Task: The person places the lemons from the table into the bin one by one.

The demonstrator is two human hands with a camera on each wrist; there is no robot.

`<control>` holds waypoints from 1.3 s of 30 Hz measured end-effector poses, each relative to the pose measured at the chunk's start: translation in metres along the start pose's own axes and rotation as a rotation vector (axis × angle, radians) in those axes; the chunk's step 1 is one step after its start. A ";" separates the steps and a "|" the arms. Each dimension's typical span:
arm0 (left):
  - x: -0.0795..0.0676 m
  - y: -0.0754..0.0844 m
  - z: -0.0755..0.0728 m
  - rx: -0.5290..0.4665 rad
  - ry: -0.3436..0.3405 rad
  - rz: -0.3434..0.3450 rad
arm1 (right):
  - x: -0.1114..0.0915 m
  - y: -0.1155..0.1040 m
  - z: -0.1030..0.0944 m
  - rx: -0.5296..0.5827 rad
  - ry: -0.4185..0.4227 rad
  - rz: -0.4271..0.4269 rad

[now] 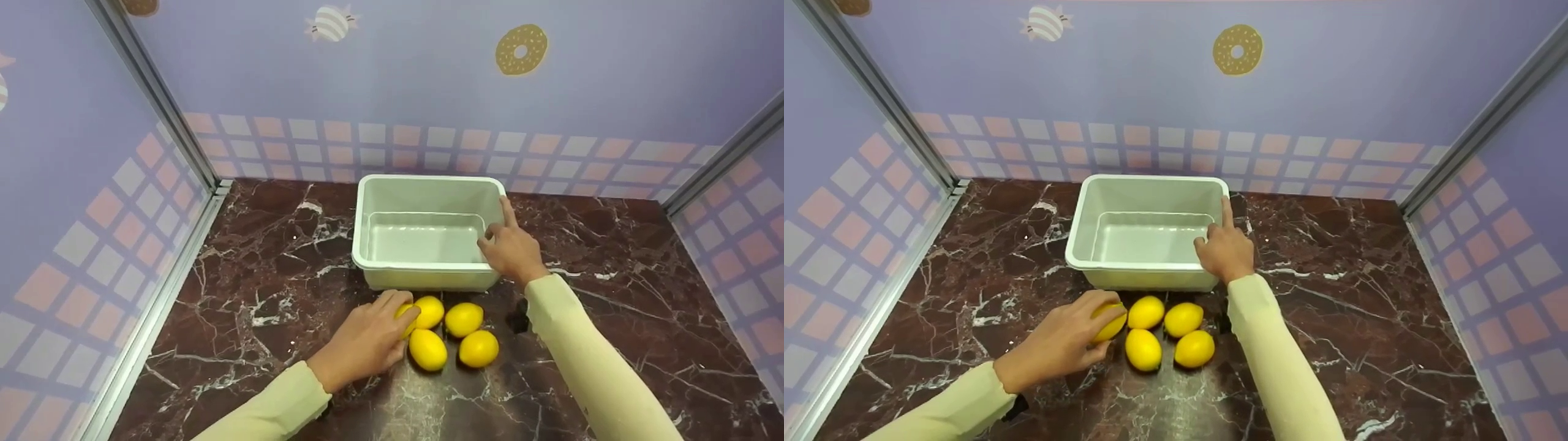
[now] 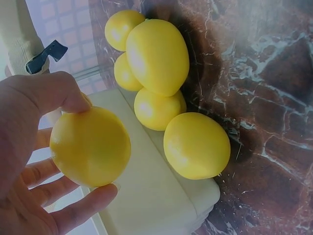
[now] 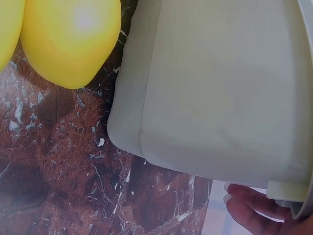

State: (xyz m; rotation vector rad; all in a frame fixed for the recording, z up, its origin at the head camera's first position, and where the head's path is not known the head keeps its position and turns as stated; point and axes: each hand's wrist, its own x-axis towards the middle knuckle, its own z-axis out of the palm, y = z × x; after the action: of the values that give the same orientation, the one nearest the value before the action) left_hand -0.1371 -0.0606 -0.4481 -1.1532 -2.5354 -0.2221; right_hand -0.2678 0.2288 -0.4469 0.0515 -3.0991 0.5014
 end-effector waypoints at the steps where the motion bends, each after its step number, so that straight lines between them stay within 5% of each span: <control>1: 0.001 0.000 0.000 0.000 0.004 0.000 | 0.000 0.000 0.000 -0.001 0.000 -0.001; 39: 0.020 -0.007 -0.016 0.007 0.015 -0.005 | -0.003 0.000 0.000 -0.001 0.012 -0.007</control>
State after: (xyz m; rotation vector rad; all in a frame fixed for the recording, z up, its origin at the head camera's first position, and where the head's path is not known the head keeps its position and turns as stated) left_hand -0.1507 -0.0556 -0.4260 -1.1385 -2.5244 -0.2228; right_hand -0.2649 0.2286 -0.4470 0.0592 -3.0862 0.4976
